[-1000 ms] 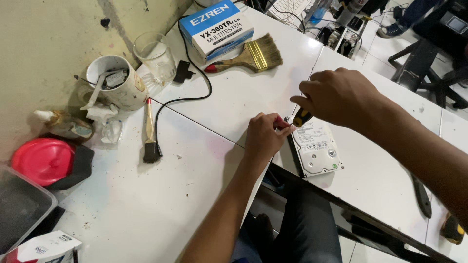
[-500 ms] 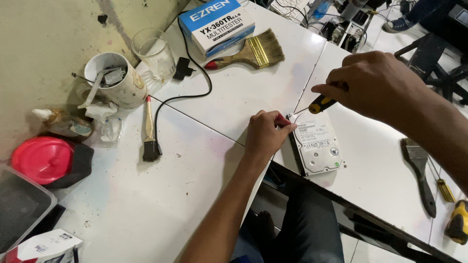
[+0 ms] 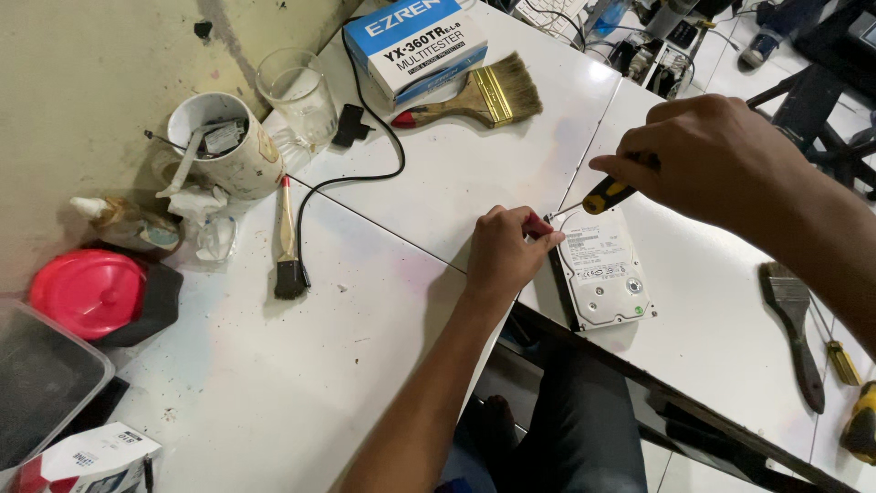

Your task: The person uses a screwdriver to remove screws from a hard drive placed on a white table. The person unscrews several screws one by one and places them on the table.

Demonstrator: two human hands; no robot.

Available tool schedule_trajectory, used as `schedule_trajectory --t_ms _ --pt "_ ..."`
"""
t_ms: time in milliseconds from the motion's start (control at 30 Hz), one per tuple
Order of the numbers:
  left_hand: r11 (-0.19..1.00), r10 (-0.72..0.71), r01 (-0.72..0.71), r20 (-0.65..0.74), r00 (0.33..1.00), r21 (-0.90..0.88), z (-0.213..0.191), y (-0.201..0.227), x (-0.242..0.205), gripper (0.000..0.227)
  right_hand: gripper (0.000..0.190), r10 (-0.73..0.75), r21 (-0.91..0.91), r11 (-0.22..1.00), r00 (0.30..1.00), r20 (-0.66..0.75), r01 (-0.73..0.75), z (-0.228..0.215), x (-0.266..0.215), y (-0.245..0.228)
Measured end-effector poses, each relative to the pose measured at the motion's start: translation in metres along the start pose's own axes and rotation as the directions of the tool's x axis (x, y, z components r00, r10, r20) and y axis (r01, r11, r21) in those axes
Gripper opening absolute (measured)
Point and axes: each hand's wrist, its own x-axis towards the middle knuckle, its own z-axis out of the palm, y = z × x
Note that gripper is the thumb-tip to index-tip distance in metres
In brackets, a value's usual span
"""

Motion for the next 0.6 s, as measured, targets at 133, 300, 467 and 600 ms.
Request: schedule_trajectory --t_ms 133,300,467,600 --pt "0.99 0.141 -0.14 -0.139 0.98 0.021 0.0 -0.002 -0.004 0.045 0.047 0.041 0.058 0.997 0.999 0.029 -0.042 -0.01 0.0 -0.004" --pt "0.857 0.484 -0.516 -0.339 0.807 -0.005 0.0 0.002 -0.007 0.012 0.043 -0.001 0.106 0.994 0.998 -0.069 0.009 -0.002 -0.003 -0.002" --pt "0.817 0.549 -0.573 -0.379 0.744 0.058 0.0 0.003 -0.007 0.012 0.052 0.104 0.211 0.975 0.982 -0.157 -0.069 0.002 -0.013 -0.005" --pt "0.814 0.555 -0.574 -0.411 0.723 0.09 0.0 0.009 -0.01 0.014 0.037 0.182 0.237 0.963 0.957 -0.225 -0.127 0.011 -0.018 -0.007"
